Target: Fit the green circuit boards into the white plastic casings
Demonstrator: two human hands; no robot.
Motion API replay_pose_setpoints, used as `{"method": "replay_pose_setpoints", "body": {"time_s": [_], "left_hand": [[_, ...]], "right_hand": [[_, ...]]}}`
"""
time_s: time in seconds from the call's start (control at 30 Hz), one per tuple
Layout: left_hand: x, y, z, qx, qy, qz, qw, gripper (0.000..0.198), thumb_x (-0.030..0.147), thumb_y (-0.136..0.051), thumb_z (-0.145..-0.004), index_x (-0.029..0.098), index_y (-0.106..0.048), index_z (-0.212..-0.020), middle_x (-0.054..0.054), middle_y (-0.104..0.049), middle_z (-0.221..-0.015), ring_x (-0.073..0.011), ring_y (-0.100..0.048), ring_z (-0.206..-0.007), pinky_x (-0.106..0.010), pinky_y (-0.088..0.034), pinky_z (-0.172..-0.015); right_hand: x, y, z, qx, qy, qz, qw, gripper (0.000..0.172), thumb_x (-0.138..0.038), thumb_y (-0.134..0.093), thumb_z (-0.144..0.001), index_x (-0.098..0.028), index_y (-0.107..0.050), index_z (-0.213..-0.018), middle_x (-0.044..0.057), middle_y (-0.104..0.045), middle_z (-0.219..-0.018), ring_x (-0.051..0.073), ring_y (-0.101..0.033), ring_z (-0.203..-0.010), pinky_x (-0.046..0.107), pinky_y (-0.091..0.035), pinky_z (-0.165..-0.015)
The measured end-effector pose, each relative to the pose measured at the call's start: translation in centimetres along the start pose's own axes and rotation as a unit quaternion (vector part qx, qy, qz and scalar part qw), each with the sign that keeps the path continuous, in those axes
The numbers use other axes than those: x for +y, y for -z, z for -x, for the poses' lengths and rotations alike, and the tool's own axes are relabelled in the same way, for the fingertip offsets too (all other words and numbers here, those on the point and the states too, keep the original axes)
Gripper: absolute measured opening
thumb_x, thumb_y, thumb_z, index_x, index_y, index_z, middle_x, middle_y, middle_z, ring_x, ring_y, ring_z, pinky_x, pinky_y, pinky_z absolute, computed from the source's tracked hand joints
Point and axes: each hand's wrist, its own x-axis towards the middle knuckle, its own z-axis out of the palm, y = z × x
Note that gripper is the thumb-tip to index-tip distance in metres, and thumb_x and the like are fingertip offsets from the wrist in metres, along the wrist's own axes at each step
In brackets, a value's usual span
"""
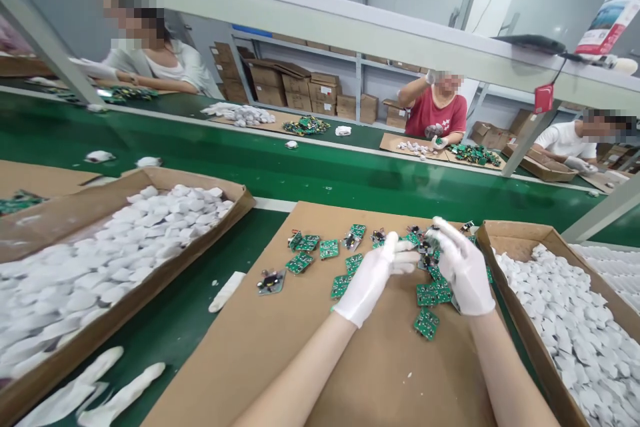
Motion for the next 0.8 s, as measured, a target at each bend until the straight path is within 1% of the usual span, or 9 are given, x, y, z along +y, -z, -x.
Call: {"method": "replay_pose_setpoints", "body": {"time_s": [0.07, 0.1, 0.17, 0.27, 0.33, 0.4, 0.53, 0.67, 0.8], "left_hand": [[0.1, 1.4, -0.6, 0.101, -0.034, -0.136, 0.985, 0.062, 0.064, -0.043, -0.087, 0.011, -0.068, -0.106, -0.016, -0.074, -0.099, -0.025, -0.068, -0.086, -0.037, -0.051, -0.085], [0.1, 2.1, -0.9, 0.143, -0.047, -0.223, 0.963, 0.055, 0.056, -0.042, -0.09, 0.012, -0.065, -0.115, -0.016, -0.073, -0.107, -0.0248, -0.068, -0.093, -0.035, -0.05, -0.088], [0.2, 3.3, -1.4, 0.18, -0.044, -0.37, 0.91, 0.048, 0.041, -0.04, -0.094, 0.012, -0.059, -0.127, -0.016, -0.069, -0.121, -0.0259, -0.065, -0.108, -0.036, -0.047, -0.097], [-0.3, 4.1, -1.9, 0.15, -0.035, -0.47, 0.869, 0.048, 0.024, -0.044, -0.091, 0.008, -0.053, -0.135, -0.021, -0.06, -0.135, -0.0316, -0.054, -0.127, -0.044, -0.036, -0.109], [-0.9, 4.0, -2.0, 0.092, -0.048, -0.52, 0.848, 0.053, 0.01, -0.048, -0.084, 0.01, -0.052, -0.138, -0.02, -0.053, -0.143, -0.0319, -0.047, -0.133, -0.046, -0.03, -0.113], [-1.6, 3.8, -1.9, 0.033, -0.057, -0.559, 0.827, 0.065, -0.003, -0.048, -0.075, 0.014, -0.053, -0.138, -0.016, -0.048, -0.149, -0.0316, -0.044, -0.136, -0.045, -0.03, -0.114], [-2.0, 3.5, -1.8, -0.02, -0.055, -0.61, 0.791, 0.071, -0.008, -0.045, -0.072, 0.017, -0.054, -0.138, -0.02, -0.047, -0.147, -0.0363, -0.045, -0.134, -0.052, -0.035, -0.108], [-1.6, 3.5, -1.8, -0.016, -0.044, -0.642, 0.766, 0.063, -0.004, -0.039, -0.08, 0.017, -0.054, -0.138, -0.024, -0.055, -0.132, -0.0369, -0.055, -0.12, -0.054, -0.042, -0.099], [-1.6, 3.7, -1.8, 0.003, -0.032, -0.652, 0.757, 0.051, 0.002, -0.043, -0.082, 0.019, -0.063, -0.126, -0.02, -0.057, -0.125, -0.0348, -0.06, -0.111, -0.051, -0.046, -0.094]], "right_hand": [[0.2, 0.1, -3.2, 0.05, -0.054, 0.027, 0.997, 0.06, -0.059, -0.06, -0.083, -0.019, -0.063, -0.127, -0.007, -0.051, -0.048, 0.006, -0.03, -0.037, 0.022, -0.025, -0.036], [0.6, 0.2, -5.2, 0.053, -0.07, 0.042, 0.995, 0.061, -0.058, -0.064, -0.081, -0.016, -0.064, -0.125, -0.006, -0.052, -0.05, 0.006, -0.033, -0.038, 0.022, -0.026, -0.037], [1.5, 0.2, -9.0, 0.071, -0.091, 0.066, 0.991, 0.054, -0.051, -0.063, -0.085, -0.013, -0.064, -0.123, -0.001, -0.064, -0.067, 0.008, -0.045, -0.045, 0.023, -0.037, -0.043], [3.0, 0.3, -13.2, 0.09, -0.131, 0.103, 0.982, 0.034, -0.038, -0.058, -0.094, -0.015, -0.06, -0.12, 0.006, -0.067, -0.105, 0.015, -0.064, -0.08, 0.031, -0.054, -0.071], [3.6, 0.2, -14.7, 0.066, -0.165, 0.118, 0.977, 0.027, -0.034, -0.058, -0.095, -0.017, -0.061, -0.116, 0.008, -0.063, -0.117, 0.019, -0.064, -0.098, 0.038, -0.055, -0.083], [3.9, 0.3, -15.3, 0.036, -0.192, 0.117, 0.974, 0.027, -0.033, -0.059, -0.094, -0.018, -0.061, -0.116, 0.008, -0.061, -0.121, 0.021, -0.062, -0.104, 0.041, -0.054, -0.088], [3.3, 0.8, -13.5, -0.025, -0.199, 0.043, 0.979, 0.032, -0.038, -0.058, -0.094, -0.016, -0.06, -0.117, 0.009, -0.063, -0.116, 0.019, -0.064, -0.093, 0.038, -0.054, -0.081], [2.4, 0.9, -8.0, -0.117, -0.192, -0.115, 0.968, 0.04, -0.045, -0.051, -0.091, -0.018, -0.064, -0.117, 0.01, -0.069, -0.105, 0.014, -0.057, -0.066, 0.028, -0.046, -0.06], [2.8, 0.2, -2.5, -0.161, -0.182, -0.267, 0.933, 0.045, -0.03, -0.057, -0.076, -0.021, -0.066, -0.12, 0.008, -0.069, -0.1, 0.014, -0.053, -0.068, 0.027, -0.043, -0.061]]}}
